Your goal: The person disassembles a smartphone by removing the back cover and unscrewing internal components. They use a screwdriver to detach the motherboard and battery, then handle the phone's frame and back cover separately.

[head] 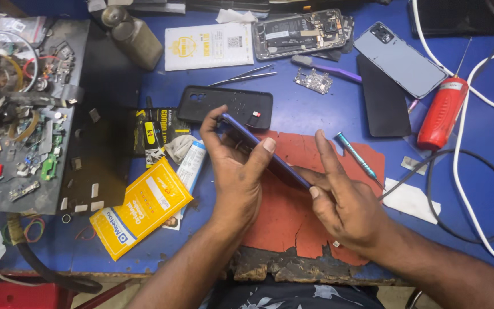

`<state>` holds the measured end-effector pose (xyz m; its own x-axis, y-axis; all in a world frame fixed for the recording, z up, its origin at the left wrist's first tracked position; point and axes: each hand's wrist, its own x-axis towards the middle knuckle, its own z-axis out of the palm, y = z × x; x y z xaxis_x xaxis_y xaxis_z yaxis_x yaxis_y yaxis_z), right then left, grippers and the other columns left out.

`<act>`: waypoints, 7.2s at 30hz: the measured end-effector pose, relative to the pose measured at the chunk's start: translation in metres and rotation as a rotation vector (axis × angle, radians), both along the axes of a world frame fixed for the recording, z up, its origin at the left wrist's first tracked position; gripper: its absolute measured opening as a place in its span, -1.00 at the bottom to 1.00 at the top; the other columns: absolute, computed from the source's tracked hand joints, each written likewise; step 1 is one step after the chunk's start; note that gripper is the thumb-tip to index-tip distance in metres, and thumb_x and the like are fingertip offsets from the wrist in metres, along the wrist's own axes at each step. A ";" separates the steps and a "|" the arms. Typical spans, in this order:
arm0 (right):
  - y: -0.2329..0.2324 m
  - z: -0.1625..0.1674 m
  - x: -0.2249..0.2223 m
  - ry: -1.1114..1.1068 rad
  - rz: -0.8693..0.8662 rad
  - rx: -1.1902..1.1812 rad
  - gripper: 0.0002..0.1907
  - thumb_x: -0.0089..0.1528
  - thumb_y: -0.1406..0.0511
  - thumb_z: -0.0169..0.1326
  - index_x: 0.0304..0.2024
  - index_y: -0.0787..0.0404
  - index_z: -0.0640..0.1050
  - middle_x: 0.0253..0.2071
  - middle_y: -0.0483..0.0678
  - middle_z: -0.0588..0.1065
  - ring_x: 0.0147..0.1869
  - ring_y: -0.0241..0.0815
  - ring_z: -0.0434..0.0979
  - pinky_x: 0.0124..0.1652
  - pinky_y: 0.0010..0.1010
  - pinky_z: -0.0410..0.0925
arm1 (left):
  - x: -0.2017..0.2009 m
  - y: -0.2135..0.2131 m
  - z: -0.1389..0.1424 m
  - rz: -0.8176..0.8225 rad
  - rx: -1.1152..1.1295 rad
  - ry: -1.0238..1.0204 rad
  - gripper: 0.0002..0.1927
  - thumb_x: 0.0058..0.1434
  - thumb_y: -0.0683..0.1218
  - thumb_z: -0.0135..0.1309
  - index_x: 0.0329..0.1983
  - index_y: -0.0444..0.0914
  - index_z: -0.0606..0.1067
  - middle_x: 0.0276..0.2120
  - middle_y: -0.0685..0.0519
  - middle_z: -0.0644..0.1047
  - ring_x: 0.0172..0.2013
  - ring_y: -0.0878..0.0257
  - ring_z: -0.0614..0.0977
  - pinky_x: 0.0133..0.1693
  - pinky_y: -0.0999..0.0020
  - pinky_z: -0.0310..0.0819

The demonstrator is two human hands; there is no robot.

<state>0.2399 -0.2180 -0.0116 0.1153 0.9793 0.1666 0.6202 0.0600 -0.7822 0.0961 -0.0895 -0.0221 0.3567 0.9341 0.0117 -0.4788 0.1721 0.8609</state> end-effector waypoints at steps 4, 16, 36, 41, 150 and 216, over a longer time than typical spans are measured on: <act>-0.002 -0.004 0.003 0.006 -0.013 -0.028 -0.14 0.26 0.43 -0.06 0.52 0.33 -0.15 0.04 0.14 0.63 -0.23 -0.11 0.75 -0.16 -0.42 0.55 | 0.002 -0.001 -0.001 -0.010 0.008 0.002 -0.13 0.21 -0.34 0.21 0.45 -0.04 0.02 0.07 0.01 0.35 0.06 0.28 0.42 0.13 0.35 0.37; -0.003 -0.005 0.002 0.019 -0.027 -0.019 -0.12 0.22 0.49 0.01 0.51 0.30 -0.08 0.00 0.13 0.65 -0.46 -0.34 0.64 -0.38 -0.51 0.50 | 0.001 0.001 -0.004 -0.036 -0.018 -0.024 -0.12 0.20 -0.34 0.22 0.44 -0.04 0.03 0.07 0.04 0.33 0.06 0.29 0.40 0.13 0.36 0.37; 0.005 0.016 -0.005 -0.196 -0.043 0.258 -0.17 0.21 0.48 0.11 0.47 0.40 0.06 -0.15 0.04 0.66 -0.27 -0.17 0.71 -0.22 -0.43 0.57 | -0.003 -0.007 0.007 -0.070 0.154 0.192 -0.12 0.18 -0.27 0.28 0.42 -0.08 0.01 -0.03 0.05 0.30 -0.05 0.31 0.39 -0.04 0.39 0.42; 0.009 0.020 -0.007 -0.219 -0.061 0.287 -0.20 0.21 0.48 0.12 0.46 0.40 0.10 -0.18 0.03 0.66 -0.26 -0.17 0.71 -0.24 -0.44 0.57 | -0.004 -0.008 0.007 -0.081 0.150 0.171 -0.13 0.19 -0.26 0.27 0.41 -0.08 0.01 -0.01 0.05 0.31 -0.03 0.32 0.40 -0.02 0.39 0.42; 0.000 0.089 0.030 -0.163 -0.100 0.228 -0.87 0.12 0.36 0.25 -0.30 0.29 0.64 -0.54 -0.03 0.52 -0.53 -0.21 0.52 -0.49 -0.39 0.37 | -0.003 -0.038 0.042 -0.248 1.393 0.761 -0.08 0.10 -0.33 0.09 0.54 -0.37 0.02 -0.10 -0.06 0.41 -0.10 -0.02 0.47 -0.03 0.02 0.24; 0.011 0.046 0.010 -0.261 0.038 0.271 -0.68 0.08 0.45 0.19 -0.08 0.24 0.63 -0.48 -0.07 0.54 -0.45 -0.18 0.59 -0.39 -0.37 0.45 | -0.039 0.007 0.039 -0.203 0.508 0.589 -0.70 -0.03 -0.41 0.26 -0.32 -0.33 0.42 -0.35 0.04 0.52 -0.38 0.34 0.67 -0.38 0.45 0.58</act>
<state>0.2500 -0.2070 0.0341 -0.0005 0.8983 0.4393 0.7901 0.2696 -0.5505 0.0576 -0.0823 0.0170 0.5992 0.7813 0.1745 0.0769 -0.2732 0.9589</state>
